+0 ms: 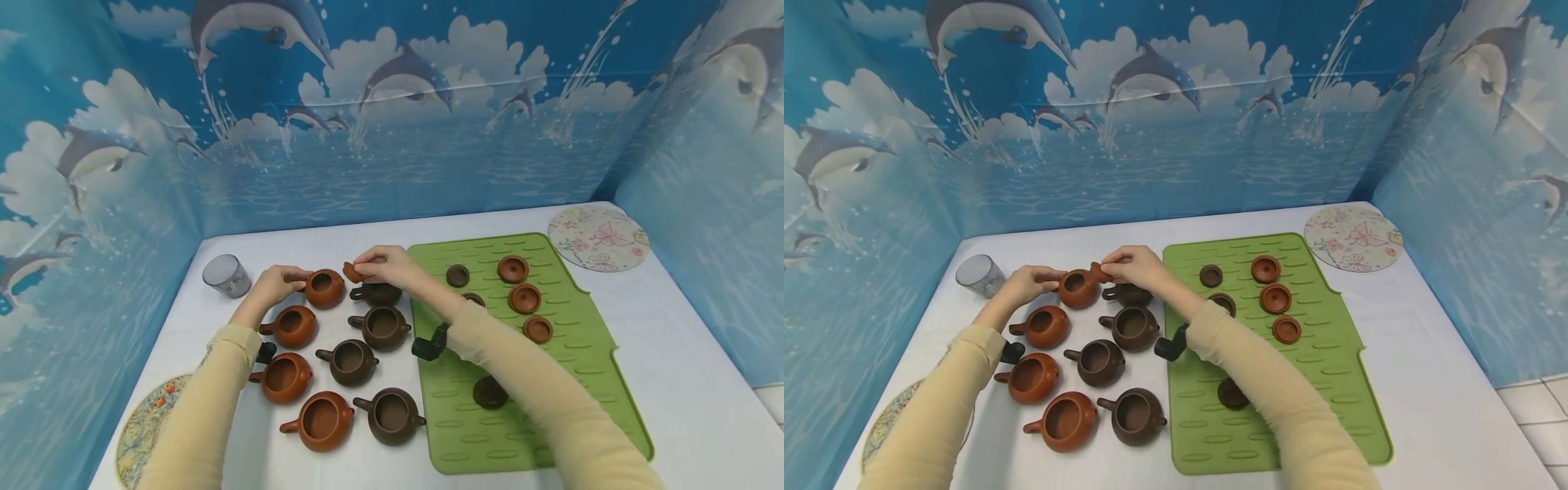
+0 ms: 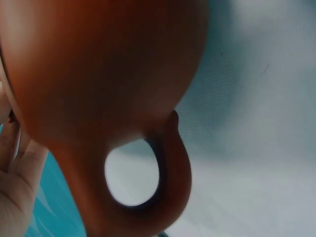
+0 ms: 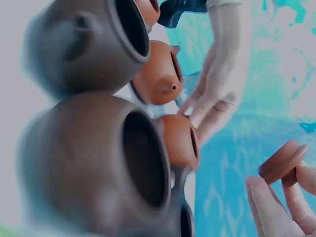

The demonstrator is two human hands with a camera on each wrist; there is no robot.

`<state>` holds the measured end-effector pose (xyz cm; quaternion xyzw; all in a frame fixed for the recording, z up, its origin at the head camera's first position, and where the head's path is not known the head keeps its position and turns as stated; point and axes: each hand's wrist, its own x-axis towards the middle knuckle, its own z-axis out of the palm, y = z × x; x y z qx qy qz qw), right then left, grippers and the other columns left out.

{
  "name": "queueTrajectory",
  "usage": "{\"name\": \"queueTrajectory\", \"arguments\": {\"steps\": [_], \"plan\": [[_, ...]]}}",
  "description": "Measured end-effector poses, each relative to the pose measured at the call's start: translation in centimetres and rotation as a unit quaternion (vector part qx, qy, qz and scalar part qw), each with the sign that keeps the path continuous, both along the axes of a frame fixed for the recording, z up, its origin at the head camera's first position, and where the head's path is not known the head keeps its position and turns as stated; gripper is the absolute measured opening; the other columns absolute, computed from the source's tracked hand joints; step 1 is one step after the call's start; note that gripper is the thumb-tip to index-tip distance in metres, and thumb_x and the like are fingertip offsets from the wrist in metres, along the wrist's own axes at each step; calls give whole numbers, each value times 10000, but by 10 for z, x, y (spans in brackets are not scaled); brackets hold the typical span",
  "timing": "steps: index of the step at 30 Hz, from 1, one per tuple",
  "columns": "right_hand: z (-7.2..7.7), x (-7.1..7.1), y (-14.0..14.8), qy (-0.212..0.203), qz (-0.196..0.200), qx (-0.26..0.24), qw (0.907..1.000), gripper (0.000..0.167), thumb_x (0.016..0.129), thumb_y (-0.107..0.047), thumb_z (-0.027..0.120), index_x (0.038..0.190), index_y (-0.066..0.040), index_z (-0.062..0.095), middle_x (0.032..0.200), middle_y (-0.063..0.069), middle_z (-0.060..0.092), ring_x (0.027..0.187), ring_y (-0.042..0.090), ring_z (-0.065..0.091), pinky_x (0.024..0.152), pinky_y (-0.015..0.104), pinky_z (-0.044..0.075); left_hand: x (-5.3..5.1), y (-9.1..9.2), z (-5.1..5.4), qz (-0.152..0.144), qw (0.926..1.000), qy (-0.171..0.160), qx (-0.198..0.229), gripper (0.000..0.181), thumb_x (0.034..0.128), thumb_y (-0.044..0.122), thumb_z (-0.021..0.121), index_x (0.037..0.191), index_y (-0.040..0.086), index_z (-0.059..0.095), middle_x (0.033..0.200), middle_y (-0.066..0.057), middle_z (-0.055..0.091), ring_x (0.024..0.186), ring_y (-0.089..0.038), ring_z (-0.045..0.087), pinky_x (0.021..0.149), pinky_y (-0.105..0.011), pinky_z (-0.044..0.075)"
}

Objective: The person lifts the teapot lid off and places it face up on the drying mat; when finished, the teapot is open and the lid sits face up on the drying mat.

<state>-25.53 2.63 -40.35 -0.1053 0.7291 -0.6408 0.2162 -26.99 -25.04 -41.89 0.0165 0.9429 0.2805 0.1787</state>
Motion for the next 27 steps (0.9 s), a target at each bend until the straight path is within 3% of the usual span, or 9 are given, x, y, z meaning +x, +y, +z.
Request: {"name": "queueTrajectory", "arguments": {"steps": [3, 6, 10, 17, 22, 25, 27], "plan": [[-2, 13, 41, -406, 89, -466, 9980, 334, 975, -136, 621, 1259, 37, 596, 1230, 184, 632, 1070, 221, 671, 977, 364, 542, 1, -1, 0, -2, 10000, -54, 16, 360, 1009, 154, 566, 1363, 107, 602, 1390, -192, 572, 1326, -400, 480, 1105, -551, 393], [-6, 28, 85, -684, 135, -615, 9957, 411, 993, -141, 584, 1334, 74, 506, 1251, 154, 586, 1053, 148, 657, 981, 336, 539, 1, -2, 0, 37, 9999, -122, 51, 363, 1013, 157, 558, 1372, 122, 596, 1402, -179, 567, 1346, -394, 460, 1123, -555, 369], [-8, 50, 140, -1052, -84, -786, 9913, 470, 1021, -148, 539, 1397, 96, 398, 1209, 58, 598, 1036, 96, 669, 967, 298, 541, 1, -2, -1, -34, 10000, 5, 30, 362, 1009, 153, 565, 1367, 108, 599, 1381, -184, 583, 1321, -394, 487, 1103, -545, 396], [-22, 96, 214, -1252, -68, -1556, 9798, 203, 1040, -116, 496, 1211, -132, 603, 1149, -10, 676, 1048, 132, 697, 967, 301, 536, -1, 0, 0, -27, 10000, -60, 39, 373, 1013, 165, 560, 1381, 106, 585, 1396, -191, 568, 1327, -396, 477, 1100, -546, 399], [-37, 128, 249, -1325, 98, -1912, 9725, 293, 1053, -65, 435, 1172, -192, 671, 1158, -27, 694, 1060, 108, 690, 923, 246, 545, 0, -1, -1, -43, 9999, -121, 58, 378, 1016, 161, 554, 1389, 105, 576, 1403, -192, 562, 1331, -399, 471, 1103, -549, 395], [-46, 141, 264, -1548, 106, -1772, 9719, 273, 1080, -138, 383, 1220, -134, 616, 1166, -7, 688, 1081, 107, 678, 947, 255, 536, 0, -2, -1, -9, 9999, -153, 61, 379, 1019, 166, 548, 1394, 115, 573, 1416, -187, 552, 1345, -398, 456, 1109, -551, 388], [-51, 148, 272, -1608, 22, -1339, 9779, 360, 1087, -195, 372, 1373, -10, 487, 1242, 71, 653, 1079, 75, 669, 954, 259, 536, 1, -2, -1, 0, 9998, -167, 69, 381, 1021, 168, 546, 1397, 115, 570, 1419, -188, 548, 1347, -400, 454, 1110, -552, 386]]}}
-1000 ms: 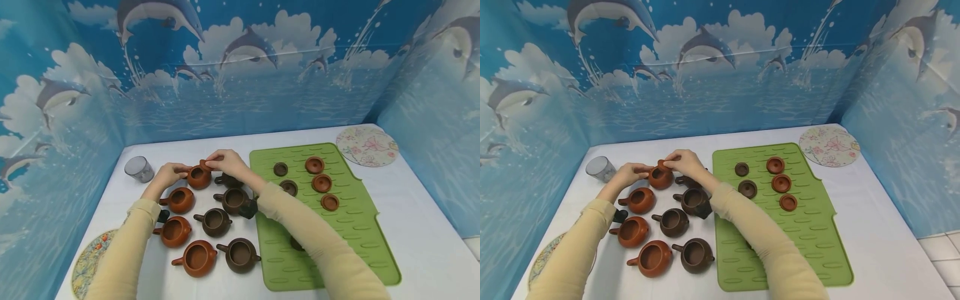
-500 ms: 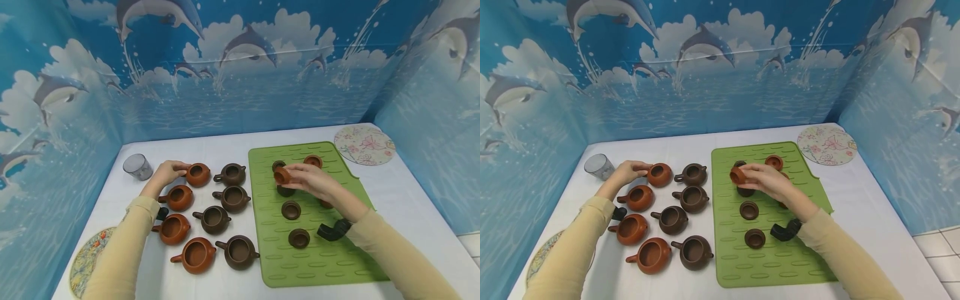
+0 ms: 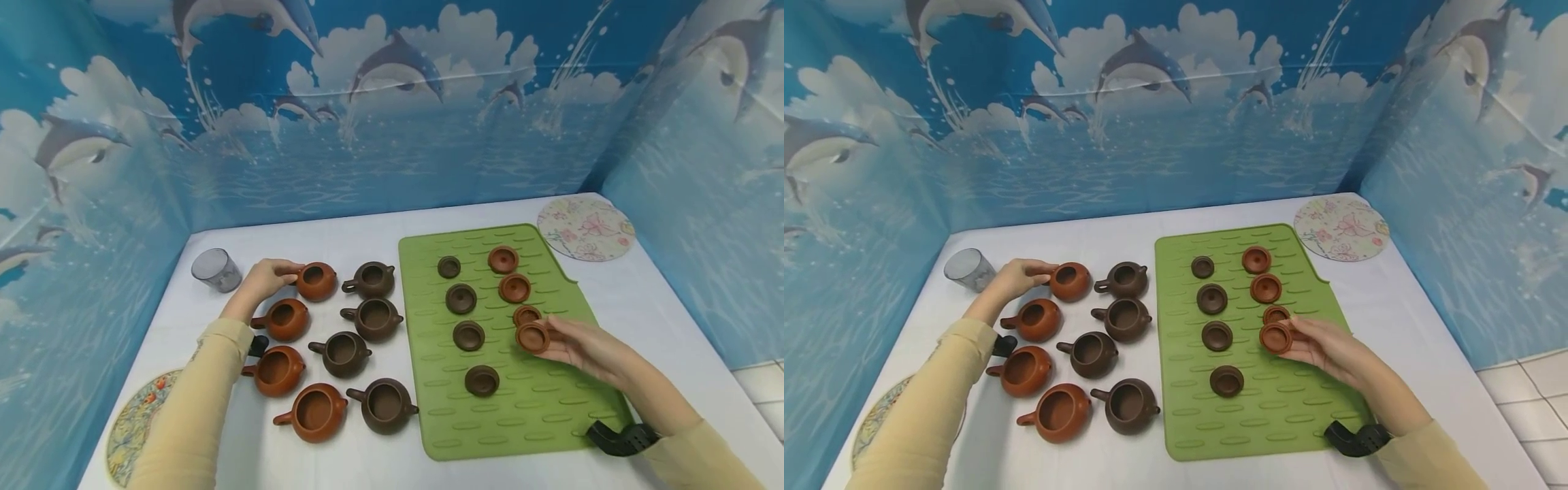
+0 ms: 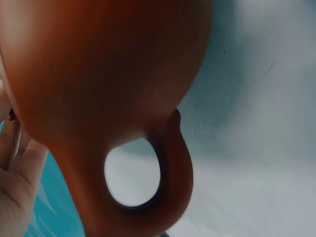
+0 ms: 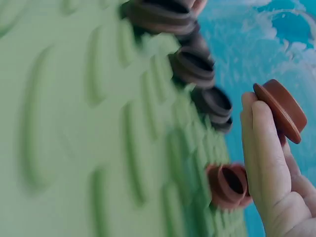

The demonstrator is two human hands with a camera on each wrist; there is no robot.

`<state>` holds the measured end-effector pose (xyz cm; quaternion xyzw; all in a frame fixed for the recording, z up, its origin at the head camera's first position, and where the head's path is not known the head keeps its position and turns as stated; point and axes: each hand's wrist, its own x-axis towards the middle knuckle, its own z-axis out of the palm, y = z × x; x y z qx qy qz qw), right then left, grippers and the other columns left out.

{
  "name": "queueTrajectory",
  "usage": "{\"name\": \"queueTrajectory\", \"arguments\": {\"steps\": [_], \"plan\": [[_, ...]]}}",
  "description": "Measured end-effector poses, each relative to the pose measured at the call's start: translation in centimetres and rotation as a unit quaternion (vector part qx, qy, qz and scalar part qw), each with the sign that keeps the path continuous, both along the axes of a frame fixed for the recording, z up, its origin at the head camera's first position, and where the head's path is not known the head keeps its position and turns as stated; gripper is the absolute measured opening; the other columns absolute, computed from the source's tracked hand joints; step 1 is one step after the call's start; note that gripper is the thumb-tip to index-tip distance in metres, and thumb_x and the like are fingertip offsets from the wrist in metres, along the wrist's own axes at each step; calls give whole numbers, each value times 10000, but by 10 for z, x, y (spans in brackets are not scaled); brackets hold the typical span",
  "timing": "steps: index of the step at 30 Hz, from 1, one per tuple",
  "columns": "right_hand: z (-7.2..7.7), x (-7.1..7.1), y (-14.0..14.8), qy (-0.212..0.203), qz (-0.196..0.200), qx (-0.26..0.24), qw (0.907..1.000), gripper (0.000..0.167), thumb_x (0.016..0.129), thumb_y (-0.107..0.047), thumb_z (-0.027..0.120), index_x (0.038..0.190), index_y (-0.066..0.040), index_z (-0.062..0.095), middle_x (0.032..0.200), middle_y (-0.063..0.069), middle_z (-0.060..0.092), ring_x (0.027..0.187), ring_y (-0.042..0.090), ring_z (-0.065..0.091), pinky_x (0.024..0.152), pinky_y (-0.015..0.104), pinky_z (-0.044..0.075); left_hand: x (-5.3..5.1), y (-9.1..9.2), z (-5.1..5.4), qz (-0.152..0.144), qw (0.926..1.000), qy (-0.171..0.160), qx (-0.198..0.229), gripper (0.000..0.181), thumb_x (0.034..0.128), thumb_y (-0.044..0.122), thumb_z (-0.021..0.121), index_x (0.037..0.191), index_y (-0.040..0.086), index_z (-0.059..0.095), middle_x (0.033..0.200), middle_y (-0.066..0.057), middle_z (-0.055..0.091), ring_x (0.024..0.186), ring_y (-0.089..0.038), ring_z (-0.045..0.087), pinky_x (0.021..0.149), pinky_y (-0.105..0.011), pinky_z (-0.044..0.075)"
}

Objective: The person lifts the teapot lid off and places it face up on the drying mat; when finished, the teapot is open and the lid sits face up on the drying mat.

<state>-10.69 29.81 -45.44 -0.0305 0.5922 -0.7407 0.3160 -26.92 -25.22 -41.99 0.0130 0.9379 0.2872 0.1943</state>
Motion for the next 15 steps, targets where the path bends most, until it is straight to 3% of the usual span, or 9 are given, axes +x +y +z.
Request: {"name": "queueTrajectory", "arguments": {"steps": [2, 5, 8, 11, 15], "plan": [[-3, 5, 5, 71, 34, 666, 9977, 491, 1084, -235, 386, 1427, 115, 359, 1273, 101, 625, 1074, 48, 661, 956, 266, 539, 0, -1, 1, -2, 10000, 16, -8, 380, 1021, 169, 545, 1397, 113, 570, 1418, -188, 549, 1346, -399, 455, 1111, -552, 386], [-4, 12, 10, 386, 232, 1650, 9853, 621, 1070, -232, 439, 1440, 223, 233, 1359, 219, 547, 1055, 7, 654, 935, 271, 552, -1, -2, 2, -49, 10000, 71, -49, 382, 1021, 162, 544, 1398, 107, 567, 1412, -194, 553, 1338, -402, 463, 1107, -553, 388], [-2, 18, 13, 753, 547, 2290, 9690, 566, 1059, -227, 466, 1402, 209, 348, 1354, 313, 529, 1020, 16, 672, 890, 271, 572, -1, -2, 1, -56, 9999, 106, -56, 380, 1020, 161, 547, 1394, 105, 570, 1408, -196, 556, 1334, -403, 466, 1104, -553, 392], [1, 22, 15, 1080, 785, 2806, 9505, 513, 1053, -233, 479, 1373, 166, 444, 1298, 321, 573, 954, 11, 678, 816, 260, 582, -1, -2, 0, -23, 10000, 65, -14, 378, 1020, 165, 549, 1392, 104, 573, 1411, -197, 552, 1337, -402, 462, 1105, -550, 393], [1, 27, 12, 1660, 919, 3293, 9250, 406, 1042, -220, 505, 1311, 76, 572, 1158, 185, 686, 888, -5, 653, 712, 251, 549, -1, -1, -1, -32, 10000, 61, 5, 377, 1020, 164, 549, 1391, 104, 574, 1412, -196, 551, 1339, -400, 462, 1105, -545, 395]]}}
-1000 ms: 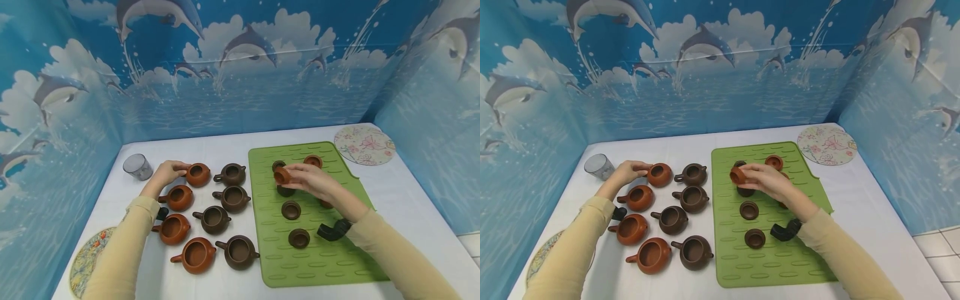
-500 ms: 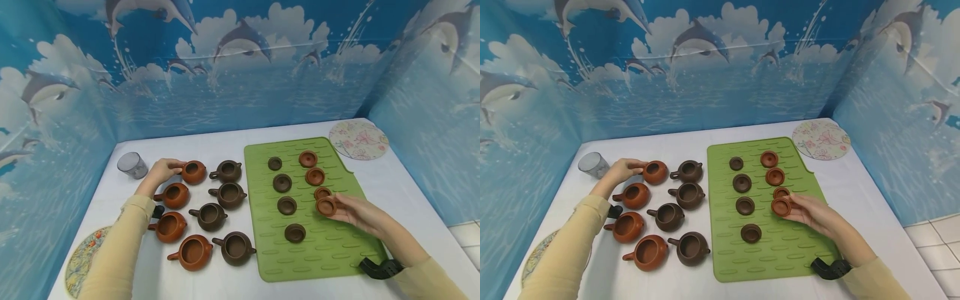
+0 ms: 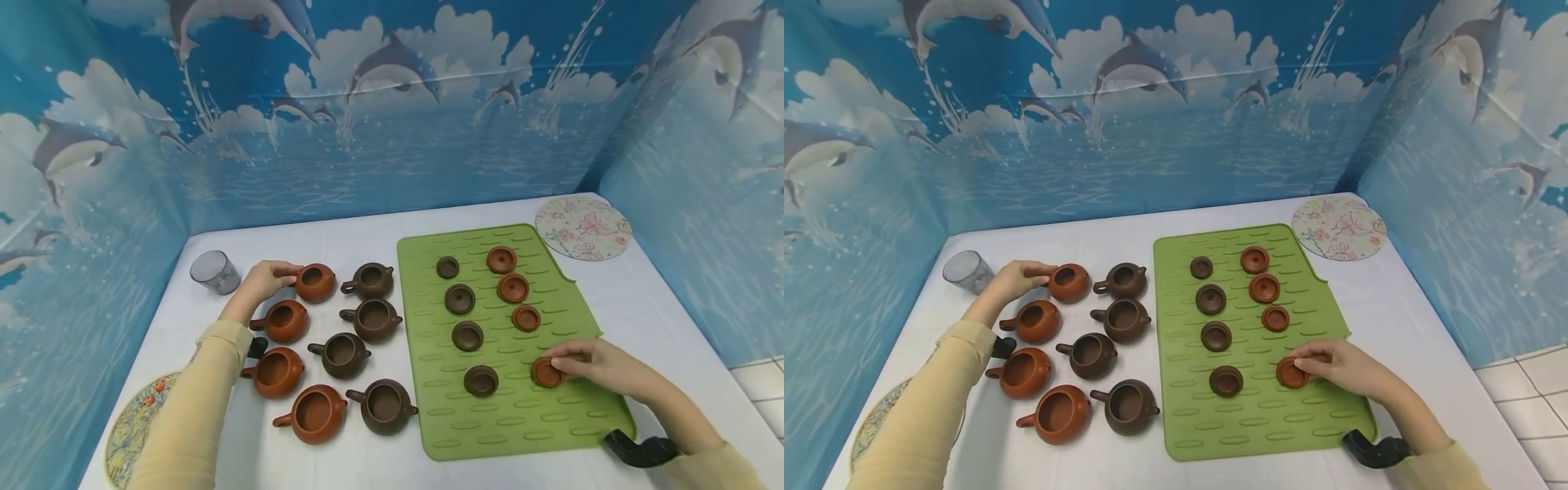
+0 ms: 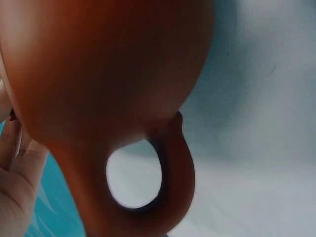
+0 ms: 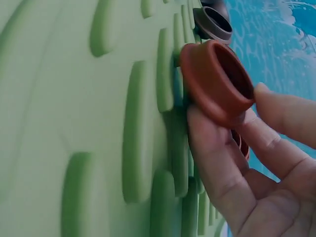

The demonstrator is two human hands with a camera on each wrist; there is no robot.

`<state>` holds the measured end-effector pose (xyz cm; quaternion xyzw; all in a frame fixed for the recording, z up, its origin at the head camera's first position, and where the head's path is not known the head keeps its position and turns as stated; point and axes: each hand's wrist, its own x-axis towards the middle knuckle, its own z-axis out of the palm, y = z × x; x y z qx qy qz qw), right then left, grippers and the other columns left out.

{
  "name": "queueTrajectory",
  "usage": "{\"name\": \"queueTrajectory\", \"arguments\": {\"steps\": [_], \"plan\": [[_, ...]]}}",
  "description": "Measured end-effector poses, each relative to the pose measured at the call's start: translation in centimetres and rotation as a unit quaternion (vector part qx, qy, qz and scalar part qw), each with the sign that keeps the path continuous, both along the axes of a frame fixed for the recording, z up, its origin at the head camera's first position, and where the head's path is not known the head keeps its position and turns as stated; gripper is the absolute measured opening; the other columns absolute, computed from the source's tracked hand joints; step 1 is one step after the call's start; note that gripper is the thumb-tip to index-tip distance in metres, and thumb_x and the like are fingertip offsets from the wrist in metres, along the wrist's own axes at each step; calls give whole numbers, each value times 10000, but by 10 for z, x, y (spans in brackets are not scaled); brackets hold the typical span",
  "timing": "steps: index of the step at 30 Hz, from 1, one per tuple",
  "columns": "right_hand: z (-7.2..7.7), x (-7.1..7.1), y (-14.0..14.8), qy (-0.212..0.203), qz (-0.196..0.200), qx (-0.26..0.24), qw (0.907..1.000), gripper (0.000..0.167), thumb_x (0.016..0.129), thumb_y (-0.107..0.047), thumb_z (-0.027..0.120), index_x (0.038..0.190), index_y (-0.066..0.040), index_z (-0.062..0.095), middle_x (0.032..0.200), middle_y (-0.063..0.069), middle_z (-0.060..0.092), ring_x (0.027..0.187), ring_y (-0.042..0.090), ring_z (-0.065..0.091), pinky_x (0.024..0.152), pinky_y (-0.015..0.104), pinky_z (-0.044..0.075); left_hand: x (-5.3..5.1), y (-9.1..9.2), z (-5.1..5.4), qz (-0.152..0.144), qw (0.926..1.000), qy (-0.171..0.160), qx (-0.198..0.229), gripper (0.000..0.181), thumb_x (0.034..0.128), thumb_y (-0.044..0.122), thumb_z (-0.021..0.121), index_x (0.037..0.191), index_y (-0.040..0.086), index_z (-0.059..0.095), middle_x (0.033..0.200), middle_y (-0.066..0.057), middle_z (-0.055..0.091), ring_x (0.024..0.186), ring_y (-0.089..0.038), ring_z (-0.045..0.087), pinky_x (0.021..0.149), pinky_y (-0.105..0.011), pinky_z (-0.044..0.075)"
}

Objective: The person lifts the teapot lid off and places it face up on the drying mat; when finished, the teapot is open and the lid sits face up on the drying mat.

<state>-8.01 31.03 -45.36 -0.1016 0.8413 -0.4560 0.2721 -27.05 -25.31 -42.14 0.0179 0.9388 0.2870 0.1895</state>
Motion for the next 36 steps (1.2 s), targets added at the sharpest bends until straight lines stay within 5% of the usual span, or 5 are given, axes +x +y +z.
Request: {"name": "queueTrajectory", "arguments": {"steps": [7, 16, 23, 30, 36], "plan": [[-6, 3, -7, 1010, -2, 593, 9931, 294, 1014, -182, 558, 1214, 8, 661, 1059, 97, 737, 850, -46, 642, 670, 224, 524, 0, 2, 0, -14, 10000, 14, 34, 379, 1021, 167, 547, 1394, 104, 571, 1414, -201, 547, 1341, -403, 460, 1106, -551, 392], [-8, 3, -17, 1176, -501, 658, 9896, 308, 981, -234, 621, 1205, -28, 673, 1128, 127, 726, 915, -73, 644, 761, 206, 554, 4, -4, 1, -94, 9999, 21, -73, 385, 1024, 165, 539, 1402, 100, 561, 1419, -209, 540, 1345, -417, 450, 1107, -566, 383], [-4, -1, -17, 1086, -607, 633, 9902, 357, 981, -274, 620, 1240, -30, 655, 1169, 158, 708, 917, -81, 636, 712, 222, 550, 6, -6, 2, -421, 9987, 195, -204, 383, 1028, 168, 527, 1399, 79, 558, 1406, -230, 543, 1319, -435, 470, 1085, -580, 400], [1, -12, -24, 1335, -486, 1039, 9844, 336, 978, -280, 626, 1215, -46, 672, 1138, 124, 715, 973, 172, 690, 737, 257, 551, 10, -4, 12, -716, 9964, 329, -305, 439, 1031, 202, 523, 1441, 47, 495, 1416, -271, 513, 1314, -454, 469, 1074, -593, 404], [27, -34, -36, 1769, -500, 1069, 9771, 319, 992, -263, 606, 1227, -58, 675, 1190, 170, 690, 1020, 337, 683, 779, 400, 578, 15, 0, 36, -752, 9950, 630, -197, 455, 1038, 249, 514, 1457, 76, 481, 1453, -247, 486, 1350, -437, 439, 1083, -601, 389]]}}
